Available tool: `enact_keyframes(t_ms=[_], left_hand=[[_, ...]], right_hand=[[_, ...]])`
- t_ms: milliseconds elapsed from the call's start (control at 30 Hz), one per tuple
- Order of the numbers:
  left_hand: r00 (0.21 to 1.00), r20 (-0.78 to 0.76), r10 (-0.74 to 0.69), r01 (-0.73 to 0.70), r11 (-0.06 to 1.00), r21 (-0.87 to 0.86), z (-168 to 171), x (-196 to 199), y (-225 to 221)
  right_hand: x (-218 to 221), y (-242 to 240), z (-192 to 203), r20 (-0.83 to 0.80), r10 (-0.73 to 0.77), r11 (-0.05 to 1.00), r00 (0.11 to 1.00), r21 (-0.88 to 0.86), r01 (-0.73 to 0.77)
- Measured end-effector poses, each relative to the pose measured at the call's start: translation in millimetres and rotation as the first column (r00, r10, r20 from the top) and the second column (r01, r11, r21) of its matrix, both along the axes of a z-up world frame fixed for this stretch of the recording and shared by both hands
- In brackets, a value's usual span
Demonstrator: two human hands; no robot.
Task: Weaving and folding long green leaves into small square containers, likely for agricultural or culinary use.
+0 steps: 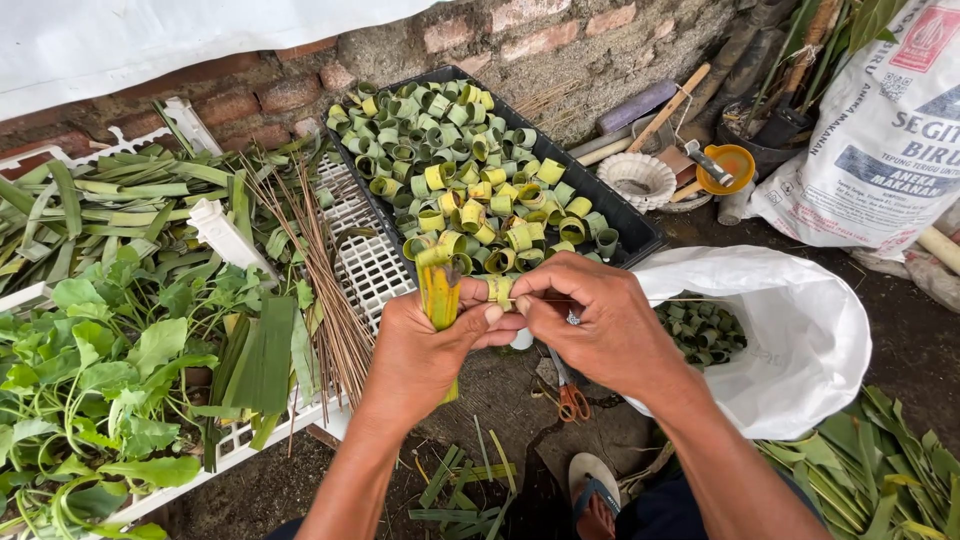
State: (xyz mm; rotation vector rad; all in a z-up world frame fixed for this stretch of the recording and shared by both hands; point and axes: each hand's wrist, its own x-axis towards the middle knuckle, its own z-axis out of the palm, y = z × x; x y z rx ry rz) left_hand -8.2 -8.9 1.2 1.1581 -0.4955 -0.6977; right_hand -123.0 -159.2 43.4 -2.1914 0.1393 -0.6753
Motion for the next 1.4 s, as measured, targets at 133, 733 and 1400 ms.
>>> enact_keyframes(t_ms=[133,733,1400], left_hand=[[0.777,0.627,0.065,-0.183,0.975,0.126,-7,-7,-11],[0.813,0.538,0.223,-0.302,0.951,0.062,7,2,-52],[0.957,-0.253,0.141,-0.144,0.99,0.009,2,20,-22]], right_hand=[[4,3,-20,-0.054,-0.062,0.998,0.997,-0.019,0.061],[-9,-27,-5,-0.008,-0.297,0.95,0.955,0.104,0.296],[-4,-9,3,0.057,-0.116,0.989,0.992,0.097,0.11]])
